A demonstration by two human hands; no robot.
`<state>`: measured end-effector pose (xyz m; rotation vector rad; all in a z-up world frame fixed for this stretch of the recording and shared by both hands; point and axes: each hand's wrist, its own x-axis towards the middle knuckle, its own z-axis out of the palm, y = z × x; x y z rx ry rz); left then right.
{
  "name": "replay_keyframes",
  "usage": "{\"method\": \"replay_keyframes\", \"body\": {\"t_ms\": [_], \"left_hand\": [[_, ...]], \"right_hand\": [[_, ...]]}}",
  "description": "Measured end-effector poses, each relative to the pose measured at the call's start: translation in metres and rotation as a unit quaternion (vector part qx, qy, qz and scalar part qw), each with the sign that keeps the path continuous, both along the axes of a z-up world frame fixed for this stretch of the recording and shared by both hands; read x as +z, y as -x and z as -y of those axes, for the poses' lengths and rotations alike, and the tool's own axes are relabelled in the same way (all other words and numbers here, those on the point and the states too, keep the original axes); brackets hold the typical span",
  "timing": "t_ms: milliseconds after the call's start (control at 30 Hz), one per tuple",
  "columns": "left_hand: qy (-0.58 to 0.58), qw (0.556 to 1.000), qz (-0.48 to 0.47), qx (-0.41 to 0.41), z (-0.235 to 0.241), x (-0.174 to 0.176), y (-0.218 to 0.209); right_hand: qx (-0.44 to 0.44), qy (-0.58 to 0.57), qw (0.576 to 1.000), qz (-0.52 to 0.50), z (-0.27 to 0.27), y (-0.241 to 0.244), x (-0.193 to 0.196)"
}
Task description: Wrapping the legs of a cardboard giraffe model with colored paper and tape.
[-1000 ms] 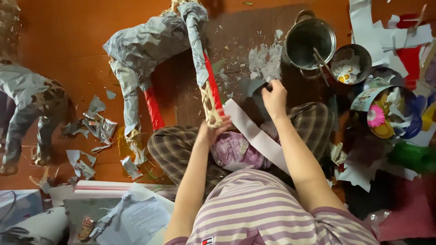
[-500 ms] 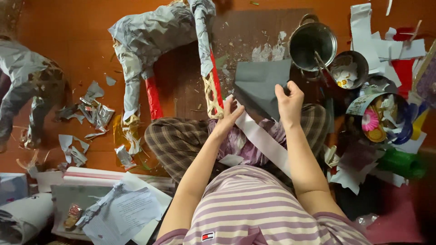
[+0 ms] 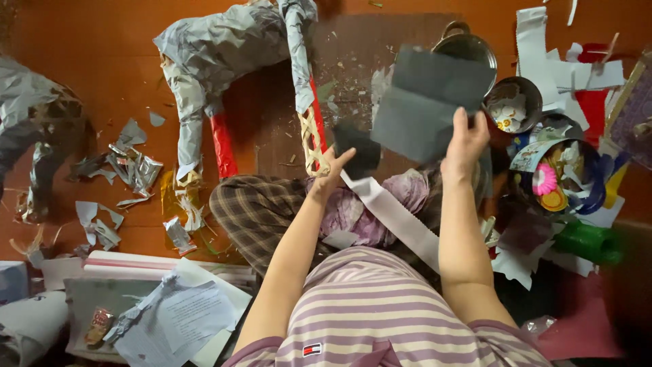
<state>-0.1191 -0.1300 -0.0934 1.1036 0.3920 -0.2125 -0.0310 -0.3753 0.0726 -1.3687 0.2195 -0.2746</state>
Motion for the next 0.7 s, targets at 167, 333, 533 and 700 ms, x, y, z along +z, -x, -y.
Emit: {"method": "replay_keyframes", "body": {"t_ms": [167, 333, 533, 700], "left_hand": [[0.166, 0.985, -0.002, 0.056, 0.000, 0.048, 0.026], [0.230, 0.963, -0.089, 0.106, 0.000, 0.045, 0.043], [0.238, 0.960, -0.082, 0.119, -0.001, 0.036, 0.042], [0.146, 0.985, -0.009, 0.095, 0.004, 0.030, 0.044]], "right_hand": [[0.043, 0.163, 0.976, -0.137, -0.026, -0.020, -0.133], [0.103, 0.060, 0.985, -0.123, -0.045, -0.046, -0.218], [0.248, -0.029, 0.887, -0.389, -0.053, 0.005, -0.109], [0.298, 0.252, 0.907, -0.158, -0.050, 0.042, -0.111]]}}
